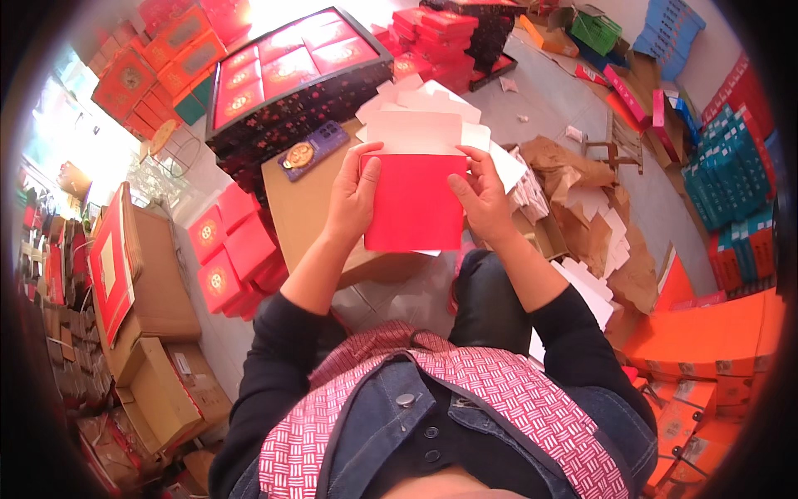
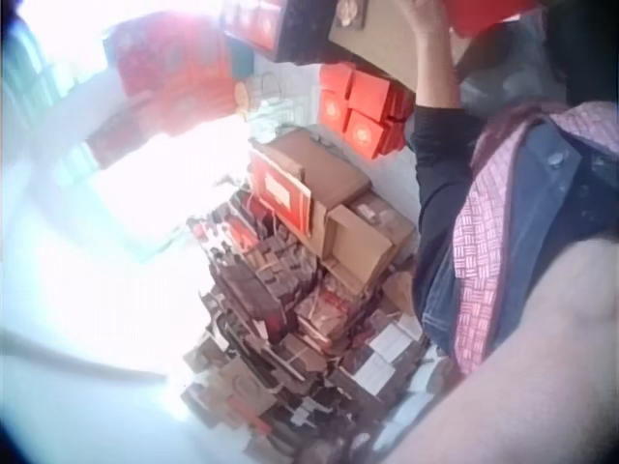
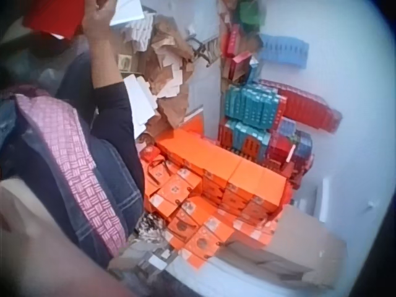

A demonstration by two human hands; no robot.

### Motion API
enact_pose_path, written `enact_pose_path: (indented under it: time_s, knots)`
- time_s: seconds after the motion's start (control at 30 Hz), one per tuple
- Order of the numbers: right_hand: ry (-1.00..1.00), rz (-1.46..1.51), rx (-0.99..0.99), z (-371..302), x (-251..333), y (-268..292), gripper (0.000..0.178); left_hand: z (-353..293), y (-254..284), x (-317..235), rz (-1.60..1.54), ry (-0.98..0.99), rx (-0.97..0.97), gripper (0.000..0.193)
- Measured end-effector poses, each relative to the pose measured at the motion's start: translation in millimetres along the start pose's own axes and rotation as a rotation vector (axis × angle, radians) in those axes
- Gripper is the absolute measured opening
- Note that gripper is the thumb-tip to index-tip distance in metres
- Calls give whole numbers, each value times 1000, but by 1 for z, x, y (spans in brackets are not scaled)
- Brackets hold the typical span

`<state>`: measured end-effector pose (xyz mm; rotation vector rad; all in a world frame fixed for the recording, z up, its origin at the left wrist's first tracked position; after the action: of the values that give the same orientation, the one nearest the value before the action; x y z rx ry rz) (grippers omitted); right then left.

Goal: The person assembles small red boxes by folding red paper around white cardboard inserts. They repeatedly pick up a red sheet, wrap it around a white insert, fold the edges, and place the finished box into a stack.

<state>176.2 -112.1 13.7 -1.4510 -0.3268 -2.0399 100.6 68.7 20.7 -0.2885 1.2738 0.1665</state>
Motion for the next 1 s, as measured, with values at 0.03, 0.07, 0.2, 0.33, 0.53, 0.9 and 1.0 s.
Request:
enact_pose_path:
  time_s: [0.03,0.07,0.2,0.33,0.53,0.9,1.0]
  knots:
    - [-12,-33,-61,-13,14,1,39,-12,-13,-10,25,14,-45,28]
    - [-38,-59,-85,-31,25,4,38,-27,-24,-13,17,43,-62,28]
    - [-123,-122,-203,-125,45,23,33,-102,-65,-4,72,168,-30,29]
    - [-200,-172,-346,-210,35,43,30,-148,-100,44,13,199,154,25]
    - [-122,-313,-363,-235,38,56,24,-154,-117,43,131,96,250,18]
    - [-261,-114,-126,-180,56,73,16,-153,-129,35,302,42,217,15]
    - [-545,-178,167,-152,50,75,14,-154,-134,23,307,3,237,15]
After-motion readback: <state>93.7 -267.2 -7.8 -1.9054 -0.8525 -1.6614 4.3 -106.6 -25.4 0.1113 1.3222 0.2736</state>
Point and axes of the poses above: each hand's wrist, its own z-axis towards the middle knuckle, its own y-axis out of the back of the hand, x = y × z, the point moved 7 cm from there along z, towards the middle knuckle, and after that the axes turned 1 degree about z, right-handed, at the moved point
